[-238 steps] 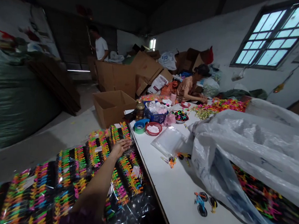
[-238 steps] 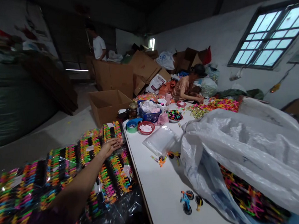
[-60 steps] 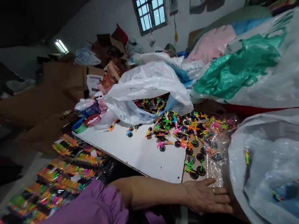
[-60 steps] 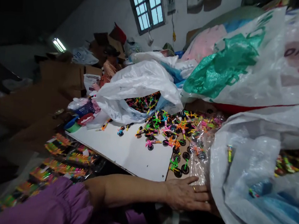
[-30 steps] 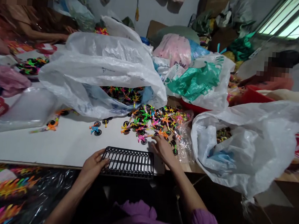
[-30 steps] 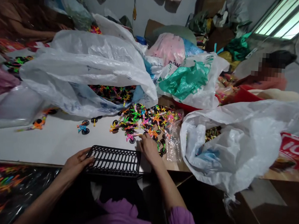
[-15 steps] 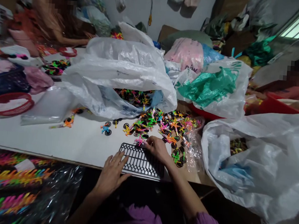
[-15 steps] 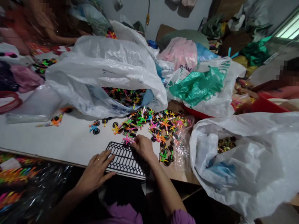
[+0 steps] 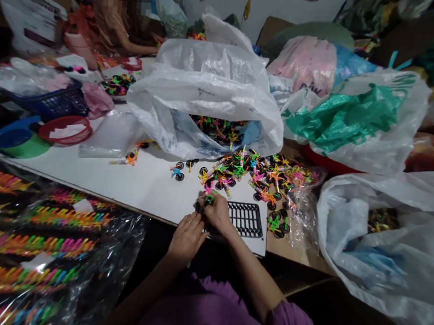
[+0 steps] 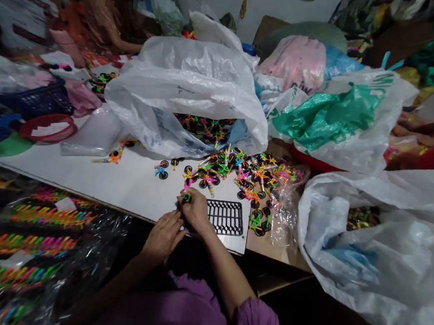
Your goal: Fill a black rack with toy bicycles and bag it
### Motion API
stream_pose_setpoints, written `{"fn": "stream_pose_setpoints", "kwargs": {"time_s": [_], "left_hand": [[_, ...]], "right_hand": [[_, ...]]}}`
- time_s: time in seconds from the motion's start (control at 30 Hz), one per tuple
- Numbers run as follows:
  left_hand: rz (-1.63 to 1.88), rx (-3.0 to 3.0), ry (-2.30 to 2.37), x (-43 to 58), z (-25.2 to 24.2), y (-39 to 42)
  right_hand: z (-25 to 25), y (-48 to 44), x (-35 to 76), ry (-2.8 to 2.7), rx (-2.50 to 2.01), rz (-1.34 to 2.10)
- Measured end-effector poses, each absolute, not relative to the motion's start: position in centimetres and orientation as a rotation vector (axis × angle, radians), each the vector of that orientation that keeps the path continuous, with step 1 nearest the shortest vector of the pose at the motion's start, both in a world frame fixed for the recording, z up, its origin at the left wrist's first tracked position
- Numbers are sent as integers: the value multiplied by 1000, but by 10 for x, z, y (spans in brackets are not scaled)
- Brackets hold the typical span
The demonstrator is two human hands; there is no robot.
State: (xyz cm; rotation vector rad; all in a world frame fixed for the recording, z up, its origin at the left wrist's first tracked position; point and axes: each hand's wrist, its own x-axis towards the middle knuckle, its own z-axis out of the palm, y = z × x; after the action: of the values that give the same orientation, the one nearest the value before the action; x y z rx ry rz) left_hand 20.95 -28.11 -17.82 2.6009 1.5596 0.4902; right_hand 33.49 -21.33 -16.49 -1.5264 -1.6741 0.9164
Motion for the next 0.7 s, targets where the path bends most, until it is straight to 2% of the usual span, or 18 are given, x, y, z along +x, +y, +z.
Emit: {"fn": "stream_pose_setpoints", "kwargs": {"time_s": [0.17,0.3,0.5,0.63,0.7], "left_hand": [[535,2608,1579,214,-180,-283],[603,2624,1576,211,-180,-276],[521,2661,1545,201,-174,-270],[486,2637,1568,201,-171,-274],[453,2611,1584,201,-168,-275]], "right_hand": [[-165,-219,330,-2045,-1769,646],[-163,-210,324,-2240,-1762,522],[-130,-167,350,-2431,-1526,737],[-110,-121,354,-2545,-1628,250],[-106,-103,347,-2654,-1619,122]]}}
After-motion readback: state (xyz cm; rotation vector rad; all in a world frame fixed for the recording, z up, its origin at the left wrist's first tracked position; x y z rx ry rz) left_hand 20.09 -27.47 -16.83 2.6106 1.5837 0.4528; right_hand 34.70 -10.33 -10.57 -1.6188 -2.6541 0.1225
